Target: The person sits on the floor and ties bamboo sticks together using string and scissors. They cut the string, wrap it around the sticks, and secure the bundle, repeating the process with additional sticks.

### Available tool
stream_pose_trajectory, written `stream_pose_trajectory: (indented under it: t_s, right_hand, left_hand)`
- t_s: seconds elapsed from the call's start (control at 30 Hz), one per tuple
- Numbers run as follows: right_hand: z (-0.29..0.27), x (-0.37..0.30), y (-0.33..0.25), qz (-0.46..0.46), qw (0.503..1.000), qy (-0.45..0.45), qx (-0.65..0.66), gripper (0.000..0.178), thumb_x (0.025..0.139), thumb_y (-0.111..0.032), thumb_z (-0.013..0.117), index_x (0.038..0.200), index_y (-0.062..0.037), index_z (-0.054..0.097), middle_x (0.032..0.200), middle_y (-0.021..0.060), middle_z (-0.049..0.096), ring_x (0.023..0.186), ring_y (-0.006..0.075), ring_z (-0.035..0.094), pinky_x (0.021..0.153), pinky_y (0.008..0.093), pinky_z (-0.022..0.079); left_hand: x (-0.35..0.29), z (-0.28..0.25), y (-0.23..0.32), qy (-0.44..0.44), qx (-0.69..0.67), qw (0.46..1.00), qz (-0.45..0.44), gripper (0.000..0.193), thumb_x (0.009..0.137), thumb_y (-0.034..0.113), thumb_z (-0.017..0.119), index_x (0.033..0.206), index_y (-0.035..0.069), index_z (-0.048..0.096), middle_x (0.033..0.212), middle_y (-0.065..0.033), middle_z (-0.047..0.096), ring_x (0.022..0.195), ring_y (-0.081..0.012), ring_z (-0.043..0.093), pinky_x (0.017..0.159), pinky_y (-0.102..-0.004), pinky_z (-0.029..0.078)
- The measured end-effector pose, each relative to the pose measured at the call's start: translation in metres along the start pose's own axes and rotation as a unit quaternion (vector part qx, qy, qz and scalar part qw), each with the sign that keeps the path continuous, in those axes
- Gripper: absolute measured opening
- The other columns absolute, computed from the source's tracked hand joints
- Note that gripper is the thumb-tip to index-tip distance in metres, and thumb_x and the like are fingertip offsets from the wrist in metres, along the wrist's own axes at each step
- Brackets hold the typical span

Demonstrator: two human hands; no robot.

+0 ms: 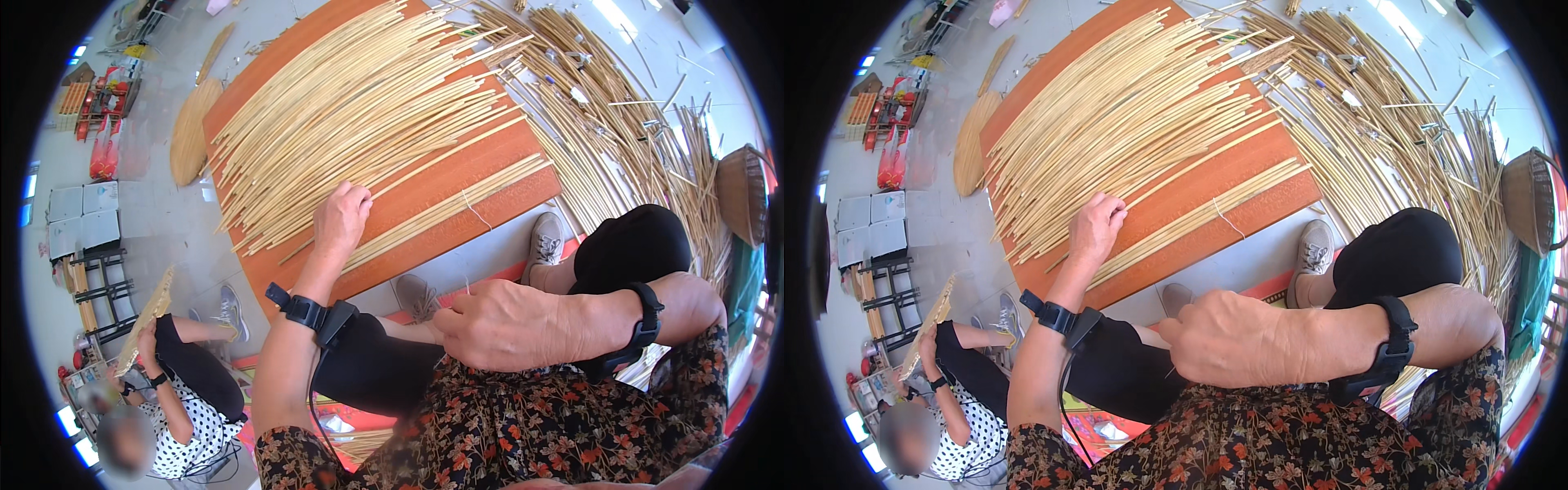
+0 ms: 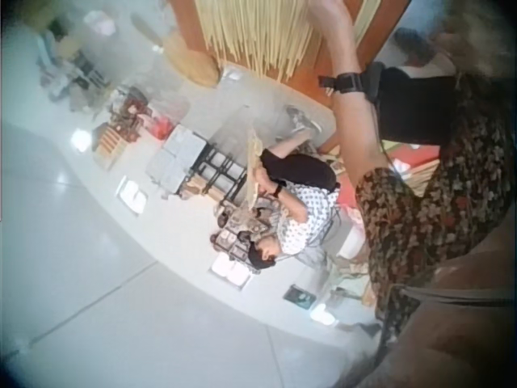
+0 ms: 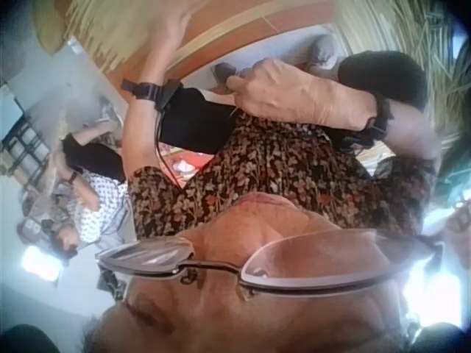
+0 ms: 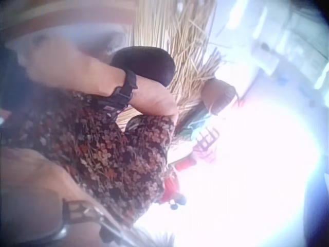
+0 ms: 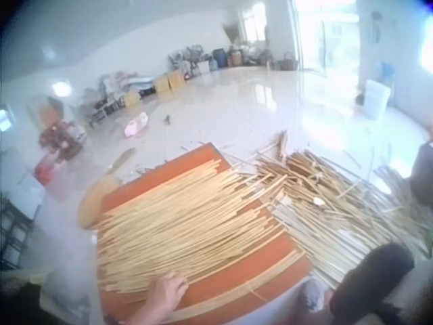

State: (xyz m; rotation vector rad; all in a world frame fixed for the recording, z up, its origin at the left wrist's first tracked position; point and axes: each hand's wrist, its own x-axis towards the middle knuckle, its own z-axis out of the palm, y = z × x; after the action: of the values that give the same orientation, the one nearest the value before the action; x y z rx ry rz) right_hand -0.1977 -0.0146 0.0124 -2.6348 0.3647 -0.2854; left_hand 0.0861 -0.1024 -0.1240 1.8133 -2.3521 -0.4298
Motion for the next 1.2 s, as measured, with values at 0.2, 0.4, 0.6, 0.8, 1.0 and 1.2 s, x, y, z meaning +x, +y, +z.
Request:
stream_pose_trajectory:
  t_s: [0.2,0.4,0.6,0.8,1.0,1.2]
  right_hand:
    - [-0.009,0.004,-0.002,-0.003,1.000,-0.002,0.017,0.020,0.078,-0.013,0.065,0.079,0.0063,0.071,0.078,0.0087,0.060,0.068,0.0218,0.066,0.053,0.0360,0.053]
    - [-0.005,0.009,-0.001,-0.024,1.000,-0.005,-0.006,0.015,0.079,-0.014,0.065,0.069,-0.0019,0.063,0.076,0.0056,0.050,0.068,0.0177,0.059,0.053,0.0326,0.050]
    - [-0.004,0.010,0.000,-0.010,1.000,0.007,-0.002,0.016,0.075,-0.014,0.067,0.065,-0.0012,0.069,0.075,0.0073,0.058,0.066,0.0207,0.064,0.052,0.0342,0.050]
    - [-0.004,0.010,0.000,-0.001,1.000,-0.018,-0.013,0.016,0.075,-0.013,0.067,0.067,-0.0002,0.070,0.076,0.0081,0.060,0.069,0.0222,0.066,0.053,0.0344,0.051]
    - [-0.006,0.012,0.002,0.006,1.000,-0.007,-0.018,0.013,0.078,-0.013,0.066,0.076,0.0005,0.069,0.075,0.0094,0.062,0.068,0.0244,0.068,0.053,0.0361,0.052]
    - [-0.011,0.012,0.002,0.048,0.998,0.043,-0.019,0.015,0.082,-0.012,0.064,0.092,-0.0017,0.065,0.075,0.0089,0.063,0.063,0.0256,0.069,0.051,0.0371,0.053]
  left_hand:
    - [0.013,-0.007,-0.002,0.078,-0.002,0.997,0.004,0.010,0.087,0.015,0.074,0.095,0.010,0.071,0.098,-0.0059,0.064,0.090,-0.0290,0.066,0.074,-0.0422,0.054]
    - [0.025,-0.001,-0.031,0.111,0.054,0.992,0.035,0.015,0.089,0.012,0.071,0.104,0.010,0.069,0.103,-0.0071,0.065,0.098,-0.0297,0.063,0.083,-0.0426,0.051]
    - [0.032,-0.018,-0.016,0.175,0.106,0.971,0.119,0.008,0.099,0.011,0.057,0.105,0.007,0.061,0.100,-0.0096,0.065,0.092,-0.0310,0.065,0.081,-0.0431,0.050]
    - [0.025,0.002,0.030,0.023,0.050,0.994,0.098,0.009,0.096,0.020,0.067,0.098,0.011,0.064,0.095,-0.0063,0.063,0.076,-0.0291,0.068,0.061,-0.0398,0.055]
    - [0.023,0.006,0.019,-0.028,0.101,0.992,0.071,0.014,0.084,0.017,0.076,0.091,0.012,0.065,0.093,-0.0047,0.063,0.076,-0.0293,0.068,0.063,-0.0430,0.055]
    - [0.028,-0.047,0.022,-0.022,0.145,0.989,0.026,0.008,0.086,0.015,0.068,0.090,0.011,0.062,0.091,-0.0074,0.062,0.075,-0.0301,0.067,0.064,-0.0436,0.054]
